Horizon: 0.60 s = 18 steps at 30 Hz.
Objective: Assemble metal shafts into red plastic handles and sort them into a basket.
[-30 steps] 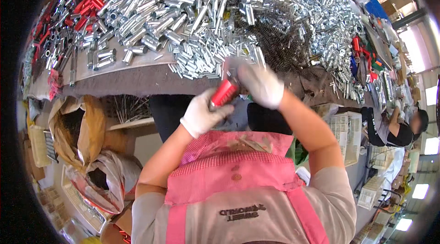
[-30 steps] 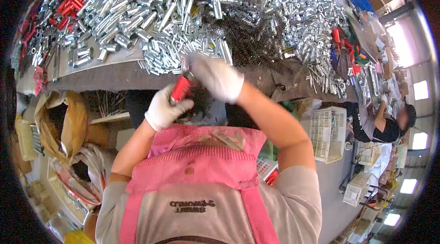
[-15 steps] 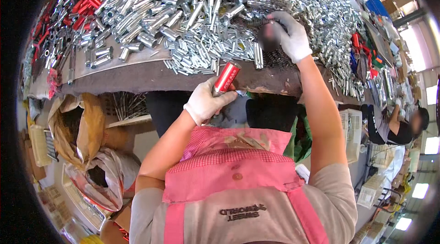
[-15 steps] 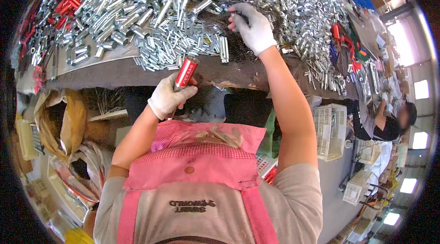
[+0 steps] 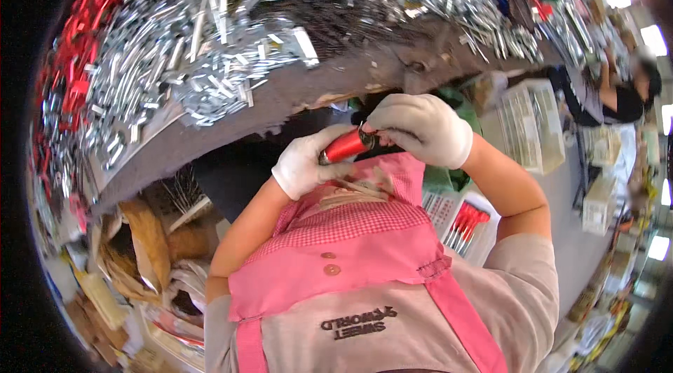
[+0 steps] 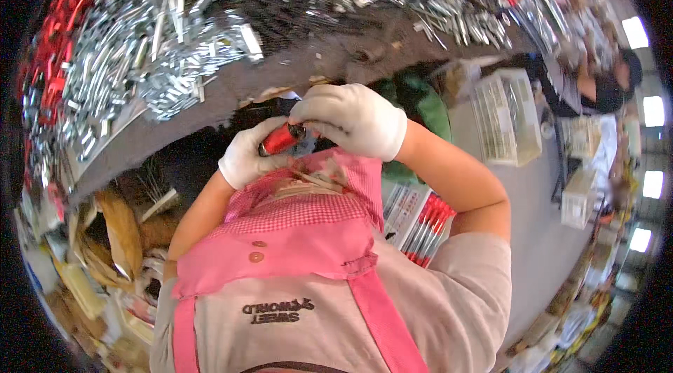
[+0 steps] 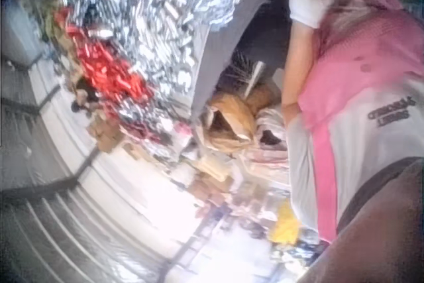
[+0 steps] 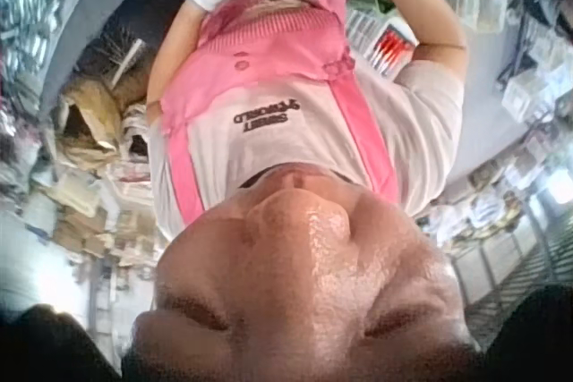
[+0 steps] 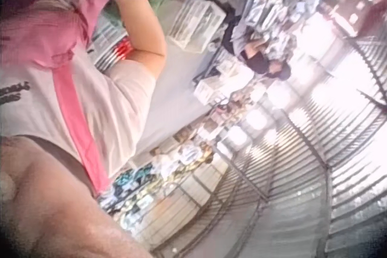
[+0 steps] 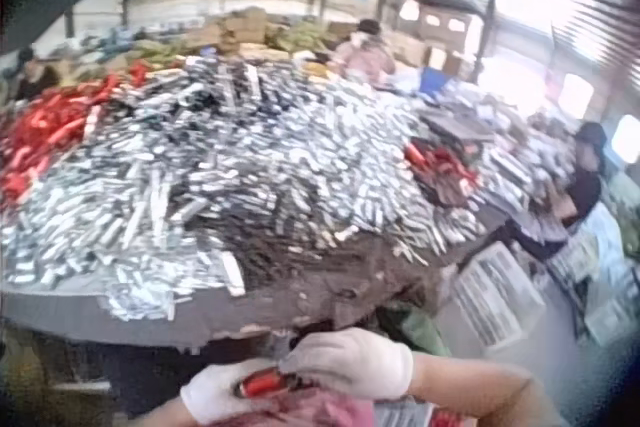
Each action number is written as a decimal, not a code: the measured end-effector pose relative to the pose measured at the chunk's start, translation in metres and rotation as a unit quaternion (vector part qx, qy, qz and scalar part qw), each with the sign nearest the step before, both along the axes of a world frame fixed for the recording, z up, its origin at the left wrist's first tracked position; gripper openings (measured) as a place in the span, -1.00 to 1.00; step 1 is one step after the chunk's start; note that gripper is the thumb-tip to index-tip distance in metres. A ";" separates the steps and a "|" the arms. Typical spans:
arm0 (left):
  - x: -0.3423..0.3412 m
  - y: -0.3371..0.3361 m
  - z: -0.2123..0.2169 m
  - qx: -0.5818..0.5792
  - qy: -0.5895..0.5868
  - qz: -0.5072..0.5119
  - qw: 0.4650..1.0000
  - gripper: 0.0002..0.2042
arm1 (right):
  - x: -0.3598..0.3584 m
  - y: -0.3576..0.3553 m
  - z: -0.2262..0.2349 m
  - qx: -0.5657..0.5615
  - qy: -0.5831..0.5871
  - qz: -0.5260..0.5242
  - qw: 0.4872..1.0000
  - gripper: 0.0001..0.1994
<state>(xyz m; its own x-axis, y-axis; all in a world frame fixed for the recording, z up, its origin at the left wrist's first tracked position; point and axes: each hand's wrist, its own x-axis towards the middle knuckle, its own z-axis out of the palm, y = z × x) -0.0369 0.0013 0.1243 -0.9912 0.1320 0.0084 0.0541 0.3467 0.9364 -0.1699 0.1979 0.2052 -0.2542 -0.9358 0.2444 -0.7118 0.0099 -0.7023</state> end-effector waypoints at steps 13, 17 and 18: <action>-0.039 0.052 0.004 -0.226 0.113 -0.058 0.966 -0.54 | 0.014 0.083 -0.029 -0.042 0.002 -0.108 0.993 -0.74; -0.036 0.058 0.001 -0.222 0.150 -0.016 0.963 -0.56 | 0.008 0.091 -0.033 -0.100 -0.148 -0.136 0.974 -0.70; -0.038 0.062 0.005 -0.227 0.137 -0.014 0.964 -0.58 | 0.010 0.091 -0.031 -0.124 -0.221 -0.191 0.948 -0.67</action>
<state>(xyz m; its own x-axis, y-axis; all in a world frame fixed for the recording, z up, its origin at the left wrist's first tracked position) -0.0750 0.0635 0.1289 -0.9560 0.2107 0.2044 0.2933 0.7123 0.6376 -0.1597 0.2889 0.1741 -0.6916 -0.6828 0.2356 -0.3255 0.0033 -0.9456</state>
